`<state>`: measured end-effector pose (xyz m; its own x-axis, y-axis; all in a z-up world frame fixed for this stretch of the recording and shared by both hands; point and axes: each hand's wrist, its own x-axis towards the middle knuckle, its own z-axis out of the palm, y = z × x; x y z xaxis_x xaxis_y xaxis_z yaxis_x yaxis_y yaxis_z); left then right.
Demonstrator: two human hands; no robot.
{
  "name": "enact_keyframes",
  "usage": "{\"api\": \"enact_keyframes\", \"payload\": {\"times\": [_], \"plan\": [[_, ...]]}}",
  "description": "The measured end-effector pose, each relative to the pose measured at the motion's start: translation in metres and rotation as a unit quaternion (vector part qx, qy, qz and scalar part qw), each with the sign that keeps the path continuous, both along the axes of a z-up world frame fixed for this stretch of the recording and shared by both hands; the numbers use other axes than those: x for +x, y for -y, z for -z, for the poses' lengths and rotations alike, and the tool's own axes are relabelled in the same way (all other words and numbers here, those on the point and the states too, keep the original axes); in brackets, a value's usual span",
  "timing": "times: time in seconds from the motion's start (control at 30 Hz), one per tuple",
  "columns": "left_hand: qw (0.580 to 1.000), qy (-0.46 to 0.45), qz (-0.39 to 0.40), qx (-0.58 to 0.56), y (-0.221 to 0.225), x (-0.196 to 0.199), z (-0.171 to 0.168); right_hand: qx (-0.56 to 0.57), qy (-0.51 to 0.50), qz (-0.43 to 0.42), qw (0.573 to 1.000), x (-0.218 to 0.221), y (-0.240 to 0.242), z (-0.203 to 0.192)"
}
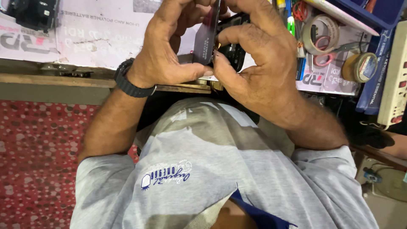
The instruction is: The person assembles a mobile phone by hand, aligning and pressing a screen component into the frame, then seating a battery and connecting internal ribbon cables.
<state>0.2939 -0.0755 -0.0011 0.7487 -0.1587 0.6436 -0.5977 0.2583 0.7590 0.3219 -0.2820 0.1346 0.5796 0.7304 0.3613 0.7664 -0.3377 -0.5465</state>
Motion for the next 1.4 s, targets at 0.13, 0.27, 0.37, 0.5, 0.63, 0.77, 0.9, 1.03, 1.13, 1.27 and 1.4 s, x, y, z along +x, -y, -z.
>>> {"api": "enact_keyframes", "payload": {"times": [0.13,0.27,0.37,0.5,0.63,0.77,0.9,1.03,1.13,1.27,1.4], "plan": [[1.0,0.013,-0.004,0.004,0.002,0.002,-0.007,-0.005,0.007,0.017,1.0,-0.003,-0.001,-0.003],[1.0,0.006,-0.013,0.006,0.005,0.002,-0.012,0.006,0.005,0.023,1.0,-0.003,-0.001,-0.003],[0.999,0.006,-0.028,0.014,0.008,0.002,-0.011,0.006,0.006,0.025,1.0,-0.002,0.002,-0.002],[0.999,-0.002,-0.025,0.021,0.006,0.002,-0.011,0.0,0.003,0.029,1.0,-0.001,0.005,-0.001],[0.999,0.001,-0.024,0.022,0.007,0.004,-0.013,0.011,0.005,0.028,1.0,-0.002,0.005,-0.001],[0.999,-0.014,-0.025,0.017,0.008,0.003,-0.012,0.014,0.02,0.043,0.999,-0.003,0.005,0.001],[0.999,-0.037,-0.018,0.007,0.008,0.002,-0.012,0.021,0.029,0.049,0.998,-0.005,0.003,0.004],[1.0,-0.026,-0.01,-0.005,0.008,0.006,-0.013,0.018,0.058,0.055,0.997,-0.007,0.0,0.006],[1.0,-0.018,-0.01,-0.006,0.007,0.007,-0.012,0.017,0.084,0.058,0.995,-0.007,-0.001,0.008],[1.0,-0.011,-0.002,-0.015,0.006,0.009,-0.009,0.02,0.101,0.063,0.993,-0.007,-0.007,0.01],[1.0,-0.006,-0.009,-0.003,0.003,0.009,-0.007,0.023,0.111,0.065,0.991,-0.009,-0.009,0.01]]}}
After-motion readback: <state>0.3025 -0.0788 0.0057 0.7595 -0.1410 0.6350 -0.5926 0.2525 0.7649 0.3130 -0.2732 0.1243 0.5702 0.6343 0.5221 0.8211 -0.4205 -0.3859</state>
